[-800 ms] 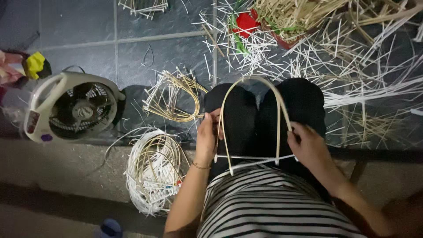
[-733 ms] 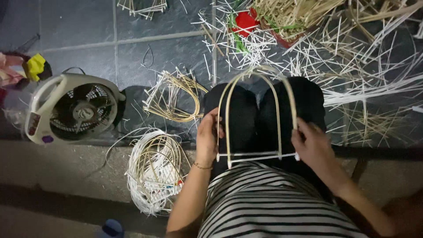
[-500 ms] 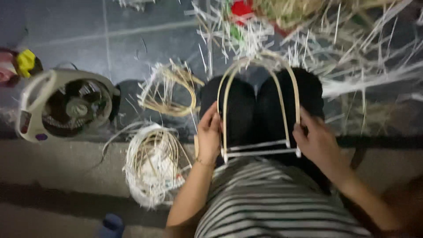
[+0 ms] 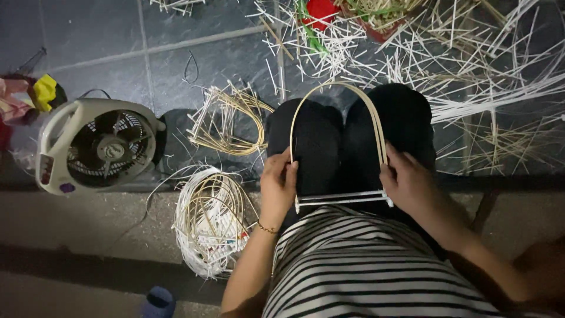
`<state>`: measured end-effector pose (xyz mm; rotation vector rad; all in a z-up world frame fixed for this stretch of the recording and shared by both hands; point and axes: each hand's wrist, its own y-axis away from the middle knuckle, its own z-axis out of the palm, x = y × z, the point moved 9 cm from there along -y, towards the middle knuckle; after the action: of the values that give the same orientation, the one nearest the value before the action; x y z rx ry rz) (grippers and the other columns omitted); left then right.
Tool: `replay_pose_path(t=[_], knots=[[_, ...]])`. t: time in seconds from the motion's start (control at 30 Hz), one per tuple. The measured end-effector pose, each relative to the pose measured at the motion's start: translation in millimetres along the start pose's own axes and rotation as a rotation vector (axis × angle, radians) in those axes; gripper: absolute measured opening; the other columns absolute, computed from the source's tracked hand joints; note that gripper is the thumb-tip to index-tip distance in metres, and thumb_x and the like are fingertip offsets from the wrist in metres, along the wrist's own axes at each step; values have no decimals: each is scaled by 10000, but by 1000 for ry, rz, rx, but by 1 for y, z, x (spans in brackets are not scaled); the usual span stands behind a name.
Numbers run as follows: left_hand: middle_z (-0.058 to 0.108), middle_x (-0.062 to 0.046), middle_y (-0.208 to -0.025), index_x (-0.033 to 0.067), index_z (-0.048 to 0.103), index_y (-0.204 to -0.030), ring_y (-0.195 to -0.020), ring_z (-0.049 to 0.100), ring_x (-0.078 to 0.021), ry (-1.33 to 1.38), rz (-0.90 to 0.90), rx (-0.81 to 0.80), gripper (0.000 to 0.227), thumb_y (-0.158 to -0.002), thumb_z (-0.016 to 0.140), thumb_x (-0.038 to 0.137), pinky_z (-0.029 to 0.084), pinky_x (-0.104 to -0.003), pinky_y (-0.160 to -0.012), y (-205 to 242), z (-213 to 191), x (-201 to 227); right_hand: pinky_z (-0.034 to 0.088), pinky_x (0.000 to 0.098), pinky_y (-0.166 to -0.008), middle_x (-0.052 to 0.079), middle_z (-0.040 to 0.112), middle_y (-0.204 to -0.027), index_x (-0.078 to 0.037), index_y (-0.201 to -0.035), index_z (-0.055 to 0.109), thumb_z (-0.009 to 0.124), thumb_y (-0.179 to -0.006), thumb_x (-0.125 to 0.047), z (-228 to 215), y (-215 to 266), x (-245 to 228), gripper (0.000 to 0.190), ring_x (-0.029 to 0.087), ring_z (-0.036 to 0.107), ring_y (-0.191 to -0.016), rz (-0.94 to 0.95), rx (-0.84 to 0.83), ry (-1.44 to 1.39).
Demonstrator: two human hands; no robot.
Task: The recorder is assembling and securing bamboo or rattan frame components using white adhesive tape or plastic strips.
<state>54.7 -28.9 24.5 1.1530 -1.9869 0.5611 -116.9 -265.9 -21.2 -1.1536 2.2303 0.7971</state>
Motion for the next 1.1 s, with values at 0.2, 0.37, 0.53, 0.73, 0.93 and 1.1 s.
replay_pose_path(t=[0.2,0.37,0.53,0.73,0.93,1.1], knots=[[672,-167,-960,28,685,-1261,-850,660,-307,-66,45,25,330,-934,700,67,540,-392,-781,0,-1,5,575,424,-636,200,663,-934,-69,-1505,491,641,-938,-169,7,-7,4,595,319,696,-735,-6,3,-36],[675,-180,-969,7,667,-1270,-868,659,-330,-86,56,18,334,-942,695,65,536,-412,-790,0,0,8,578,428,-657,202,669,-960,-57,-1491,491,648,-951,-175,11,-7,11,574,320,701,-754,-12,-2,-43],[675,-197,-1001,-5,654,-1276,-890,656,-349,-94,81,29,337,-950,697,70,535,-417,-795,-4,1,7,575,432,-655,214,670,-961,-46,-1497,485,653,-951,-170,4,-9,5,585,328,702,-766,30,-25,-56],[681,-186,-955,9,682,-1260,-873,659,-341,-115,64,10,328,-940,715,74,540,-416,-810,-4,-2,9,568,436,-685,214,683,-969,-46,-1516,497,648,-983,-176,4,-2,4,569,343,701,-799,-39,-20,-61],[688,-181,-988,12,682,-1276,-892,670,-337,-111,84,4,338,-943,708,63,542,-399,-833,-3,-5,11,566,409,-651,226,668,-981,-20,-1500,503,648,-991,-174,-5,-2,-9,551,317,700,-773,-55,-10,-86],[690,-174,-1003,30,685,-1288,-920,689,-320,-131,34,2,332,-959,702,69,548,-376,-843,-2,-6,8,561,402,-657,203,671,-957,-51,-1523,486,649,-999,-175,-8,-2,-16,562,305,688,-783,-65,-25,-106]])
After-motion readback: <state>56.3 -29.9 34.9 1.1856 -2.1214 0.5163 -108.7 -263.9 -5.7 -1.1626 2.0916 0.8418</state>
